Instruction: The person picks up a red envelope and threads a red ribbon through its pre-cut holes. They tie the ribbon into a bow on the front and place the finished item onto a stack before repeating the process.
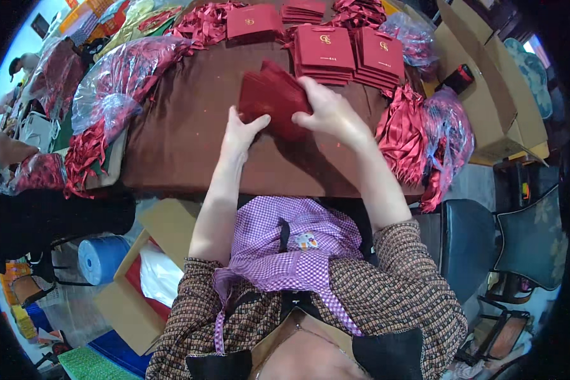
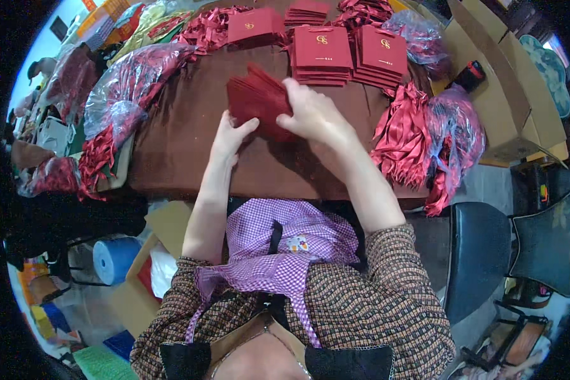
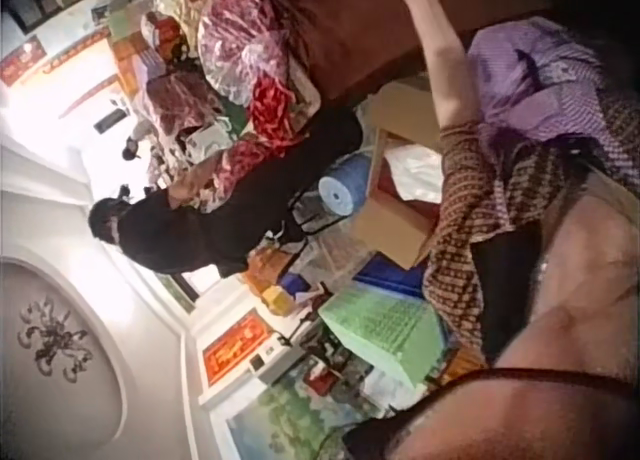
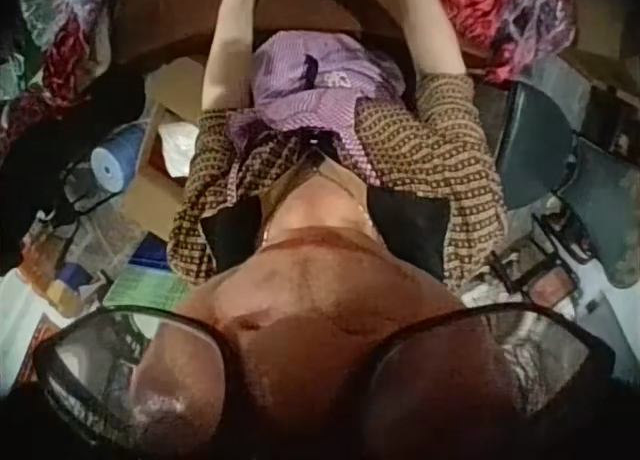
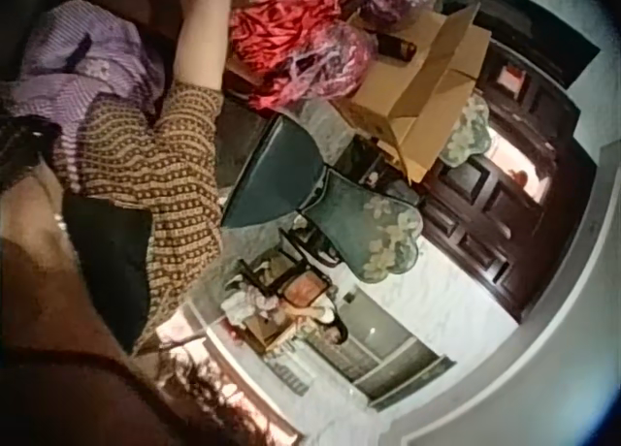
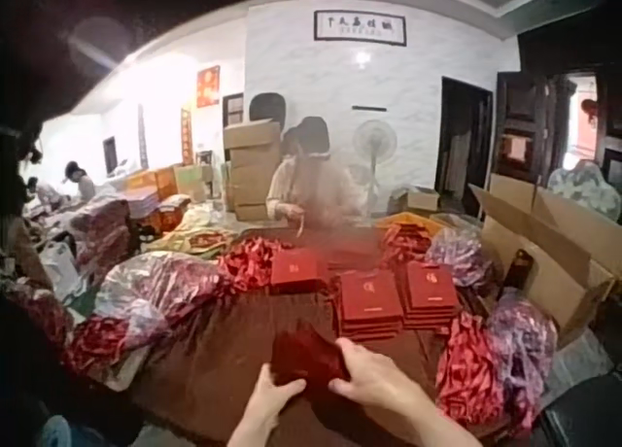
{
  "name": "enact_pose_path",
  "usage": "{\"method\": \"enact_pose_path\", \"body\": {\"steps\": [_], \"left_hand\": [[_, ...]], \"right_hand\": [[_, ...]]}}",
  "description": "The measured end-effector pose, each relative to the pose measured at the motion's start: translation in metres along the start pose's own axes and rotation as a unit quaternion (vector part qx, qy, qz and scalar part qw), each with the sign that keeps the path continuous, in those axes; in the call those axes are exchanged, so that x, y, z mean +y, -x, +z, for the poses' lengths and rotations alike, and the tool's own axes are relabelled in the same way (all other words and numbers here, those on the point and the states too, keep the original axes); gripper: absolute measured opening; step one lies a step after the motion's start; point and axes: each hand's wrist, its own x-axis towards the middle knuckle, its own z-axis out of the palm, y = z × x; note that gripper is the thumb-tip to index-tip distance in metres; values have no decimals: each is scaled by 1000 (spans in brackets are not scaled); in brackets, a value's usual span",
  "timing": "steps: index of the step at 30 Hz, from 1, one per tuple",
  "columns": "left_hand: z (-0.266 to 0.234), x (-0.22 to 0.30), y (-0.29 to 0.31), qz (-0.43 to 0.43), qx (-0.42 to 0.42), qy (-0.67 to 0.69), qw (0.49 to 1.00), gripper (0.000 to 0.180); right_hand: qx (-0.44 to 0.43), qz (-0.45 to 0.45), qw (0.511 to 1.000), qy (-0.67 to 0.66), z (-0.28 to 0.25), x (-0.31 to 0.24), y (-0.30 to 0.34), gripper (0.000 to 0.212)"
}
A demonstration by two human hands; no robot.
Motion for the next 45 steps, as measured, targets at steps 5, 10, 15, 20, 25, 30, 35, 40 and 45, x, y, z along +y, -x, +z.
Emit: {"method": "enact_pose_path", "body": {"steps": [5, 10, 15, 20, 25, 30, 35, 40, 45], "left_hand": [[-6, -2, 0, 165, 146, -94, 971, 69], [6, 40, -9, 205, 81, -8, 975, 53], [12, 52, -23, 161, 34, -98, 981, 43], [13, 50, -26, 178, 60, -164, 968, 32], [15, 37, -30, 193, 90, -71, 974, 19], [17, 31, -34, 220, 86, -1, 972, 10], [14, 24, -35, 227, 90, 46, 969, 10], [7, 24, -30, 220, 67, 165, 959, 6], [-3, 31, -23, 229, -1, 162, 960, 30]], "right_hand": [[-13, 6, 1000, 28, 13, -6, -2, 63], [-31, -17, 998, 45, 16, -14, -7, 62], [-45, -42, 996, 72, 17, -18, -8, 65], [-44, -49, 997, 43, 14, -17, -4, 79], [47, -91, 987, -124, 33, 10, 5, 92], [172, -113, 900, -384, 80, 42, 16, 102], [208, -126, 928, -282, 103, 43, 12, 81], [306, -193, 920, -152, 116, 26, 17, 55], [349, -300, 887, -31, 99, 24, 13, 62]]}}
